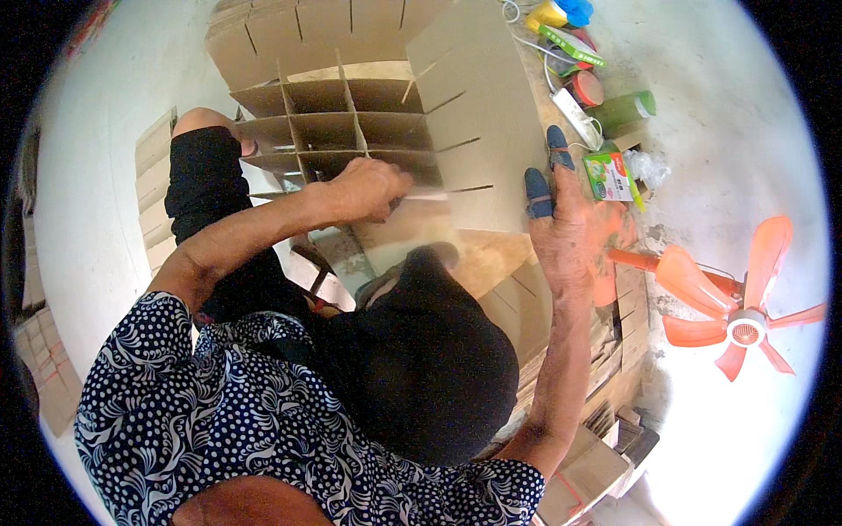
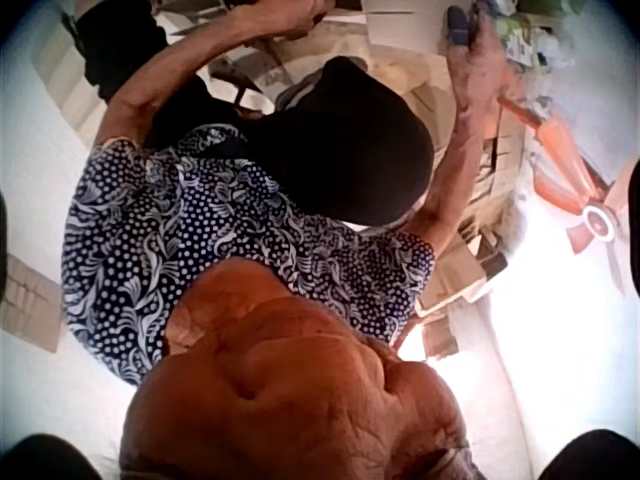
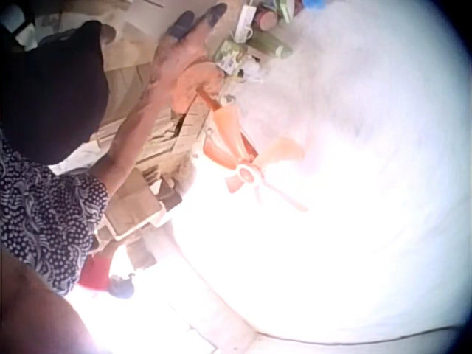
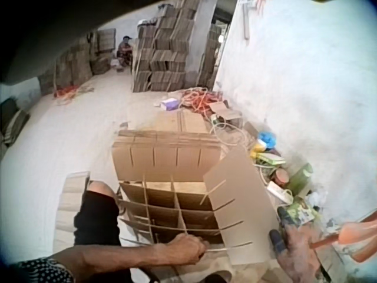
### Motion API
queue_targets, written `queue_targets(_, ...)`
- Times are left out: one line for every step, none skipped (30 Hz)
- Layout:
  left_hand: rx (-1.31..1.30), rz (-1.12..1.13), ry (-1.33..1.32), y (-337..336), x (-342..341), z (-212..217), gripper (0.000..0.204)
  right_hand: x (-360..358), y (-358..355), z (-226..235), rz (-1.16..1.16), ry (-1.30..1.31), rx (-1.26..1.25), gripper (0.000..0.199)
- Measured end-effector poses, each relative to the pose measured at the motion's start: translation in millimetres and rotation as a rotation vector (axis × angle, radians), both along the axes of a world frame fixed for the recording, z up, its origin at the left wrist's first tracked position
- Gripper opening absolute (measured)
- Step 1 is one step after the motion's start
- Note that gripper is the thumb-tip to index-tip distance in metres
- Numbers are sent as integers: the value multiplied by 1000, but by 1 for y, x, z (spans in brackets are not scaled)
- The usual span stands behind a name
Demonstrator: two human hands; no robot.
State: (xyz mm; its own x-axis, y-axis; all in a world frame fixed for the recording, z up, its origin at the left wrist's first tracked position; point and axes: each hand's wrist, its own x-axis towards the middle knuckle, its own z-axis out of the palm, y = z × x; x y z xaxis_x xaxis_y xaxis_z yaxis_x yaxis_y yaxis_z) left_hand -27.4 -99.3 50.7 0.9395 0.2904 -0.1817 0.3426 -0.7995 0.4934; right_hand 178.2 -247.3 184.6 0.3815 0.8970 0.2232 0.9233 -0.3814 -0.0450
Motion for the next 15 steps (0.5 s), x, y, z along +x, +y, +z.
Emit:
queue_targets(13,-9,-5,-1,-1,1,29,-2,1,0,28,16,44,36)
queue_targets(29,-16,-10,0,-1,2,29,-4,3,-1,61,32,88,38)
queue_targets(30,-20,-26,1,-2,2,29,-7,6,0,64,73,94,39)
queue_targets(30,-24,-42,1,-2,0,29,-10,7,1,67,113,99,39)
queue_targets(33,-26,-60,2,-3,1,30,-10,10,-2,112,201,139,39)
queue_targets(35,-29,-66,1,-3,2,30,-9,13,-10,157,289,179,40)
queue_targets(38,-31,-73,0,-4,4,31,-9,14,-15,202,377,219,40)
queue_targets(42,-31,-78,0,-5,6,31,-14,16,-17,220,377,203,41)
queue_targets(54,-29,-83,-1,-6,5,31,-23,18,-19,237,376,186,42)
queue_targets(66,-27,-88,-3,-6,2,31,-26,19,-25,253,403,193,43)
queue_targets(76,-31,-98,-5,-4,1,32,-29,19,-29,264,424,198,45)
queue_targets(82,-29,-98,-5,-5,2,31,-27,21,-46,277,476,230,46)
queue_targets(88,-27,-97,-5,-6,3,31,-26,20,-60,291,528,262,48)
queue_targets(92,-22,-97,-5,-7,3,31,-29,22,-68,270,500,194,50)
queue_targets(92,-16,-92,-5,-8,5,31,-34,21,-75,245,468,128,53)
